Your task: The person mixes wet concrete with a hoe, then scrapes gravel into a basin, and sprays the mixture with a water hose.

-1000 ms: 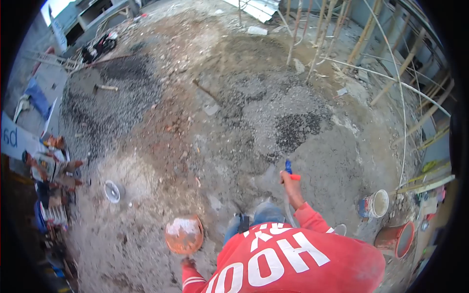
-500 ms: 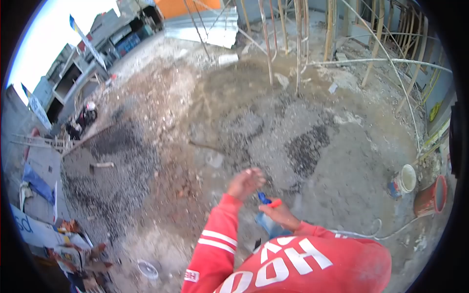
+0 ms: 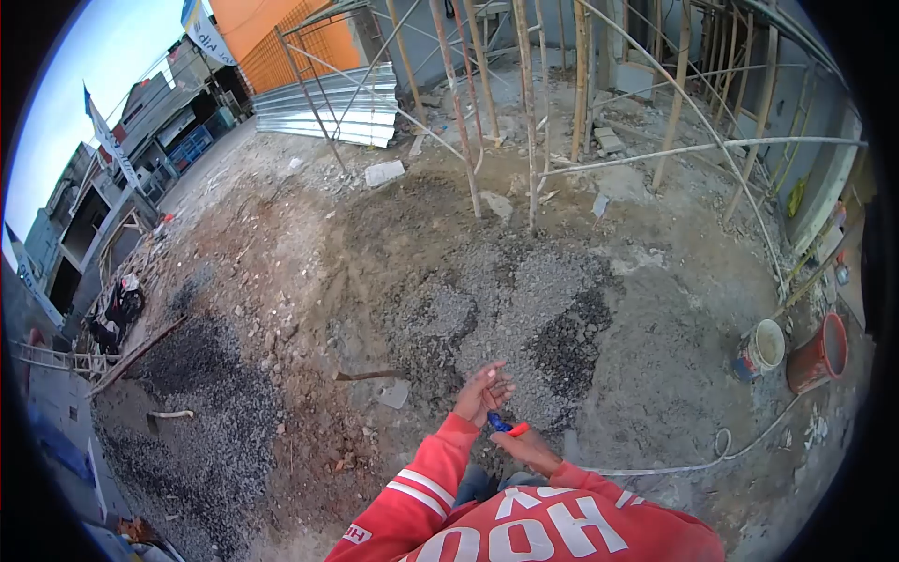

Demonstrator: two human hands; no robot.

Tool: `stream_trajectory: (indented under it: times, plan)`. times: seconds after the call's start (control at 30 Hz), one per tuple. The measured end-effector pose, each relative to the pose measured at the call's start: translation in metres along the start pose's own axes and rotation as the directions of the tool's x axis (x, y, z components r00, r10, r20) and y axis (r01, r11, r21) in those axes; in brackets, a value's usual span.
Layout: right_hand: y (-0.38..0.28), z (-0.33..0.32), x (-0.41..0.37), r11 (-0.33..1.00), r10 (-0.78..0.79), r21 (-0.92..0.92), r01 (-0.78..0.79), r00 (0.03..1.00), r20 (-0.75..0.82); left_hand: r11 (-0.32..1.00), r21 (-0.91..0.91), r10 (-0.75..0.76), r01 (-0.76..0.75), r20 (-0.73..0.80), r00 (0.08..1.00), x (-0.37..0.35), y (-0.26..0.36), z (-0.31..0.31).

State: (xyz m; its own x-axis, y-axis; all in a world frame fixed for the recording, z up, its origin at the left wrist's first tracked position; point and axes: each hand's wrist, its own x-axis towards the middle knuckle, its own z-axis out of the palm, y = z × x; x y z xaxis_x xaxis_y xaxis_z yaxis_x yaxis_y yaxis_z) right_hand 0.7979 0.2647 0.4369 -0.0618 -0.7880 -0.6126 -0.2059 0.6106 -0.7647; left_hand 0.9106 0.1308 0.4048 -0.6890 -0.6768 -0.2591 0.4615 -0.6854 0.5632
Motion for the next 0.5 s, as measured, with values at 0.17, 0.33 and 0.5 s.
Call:
stream_trajectory:
  times: [0.17,0.33,0.5]
  plan:
    - [0.006,0.001,0.043,0.948,-0.017,0.314,0.06,0.991,-0.136,0.998,0.006,-0.058,0.058,-0.007,0.998,0.039,-0.002,0.004]
    - [-0.006,0.006,0.069,0.905,0.024,0.416,0.086,0.967,-0.253,0.957,-0.116,-0.262,0.265,0.046,0.964,0.061,0.016,0.015]
    - [-0.056,0.026,0.064,0.968,-0.149,0.079,0.24,0.795,-0.588,0.951,-0.095,-0.31,0.296,-0.233,0.922,0.072,0.053,0.021]
